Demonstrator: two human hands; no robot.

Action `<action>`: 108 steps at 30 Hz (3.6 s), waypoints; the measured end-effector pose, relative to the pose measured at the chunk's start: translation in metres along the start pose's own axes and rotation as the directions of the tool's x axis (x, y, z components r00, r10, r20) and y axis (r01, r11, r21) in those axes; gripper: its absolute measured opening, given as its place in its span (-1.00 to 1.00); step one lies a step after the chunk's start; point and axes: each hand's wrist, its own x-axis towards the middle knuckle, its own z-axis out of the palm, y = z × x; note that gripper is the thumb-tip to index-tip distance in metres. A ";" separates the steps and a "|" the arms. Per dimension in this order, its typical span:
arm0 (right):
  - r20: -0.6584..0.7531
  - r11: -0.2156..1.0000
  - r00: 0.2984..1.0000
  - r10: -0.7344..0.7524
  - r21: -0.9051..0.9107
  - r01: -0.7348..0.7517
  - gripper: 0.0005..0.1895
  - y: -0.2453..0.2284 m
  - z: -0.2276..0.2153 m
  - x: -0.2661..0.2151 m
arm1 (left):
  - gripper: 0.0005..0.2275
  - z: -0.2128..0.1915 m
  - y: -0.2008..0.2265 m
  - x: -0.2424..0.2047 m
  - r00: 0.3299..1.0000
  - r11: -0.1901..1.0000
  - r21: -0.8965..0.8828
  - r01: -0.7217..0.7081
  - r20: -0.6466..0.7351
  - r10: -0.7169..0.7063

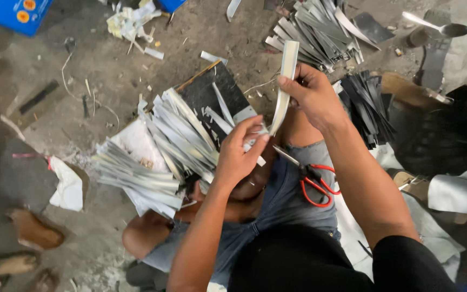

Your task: The person sits on the floor and uses red-handled scissors to cut long strips of white and black material. They repeatedly pick up strips, cut them into smaller pieces, and place the cut pieces into piles on the floor.

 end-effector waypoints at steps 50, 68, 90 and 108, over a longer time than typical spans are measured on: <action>0.253 0.990 0.957 0.143 -0.019 -0.143 -0.54 0.057 0.035 -0.178 | -0.82 0.009 -0.022 -0.140 0.968 0.989 0.067 -0.134 0.222 0.117; 0.188 0.889 0.982 0.019 -0.452 0.069 -0.80 0.048 0.060 -0.166 | -0.80 -0.203 -0.004 -0.079 0.987 0.273 0.959 0.076 -0.111 0.114; 0.262 0.936 0.950 -0.167 -0.262 0.237 -0.79 0.015 0.092 -0.147 | -0.80 -0.114 0.038 -0.065 0.940 0.926 -0.310 0.217 -0.188 -0.284; 0.324 0.801 0.927 -0.190 -0.495 0.337 -0.81 -0.013 0.111 -0.154 | -0.77 -0.071 0.036 -0.099 0.947 0.823 -0.531 0.203 -0.107 -0.303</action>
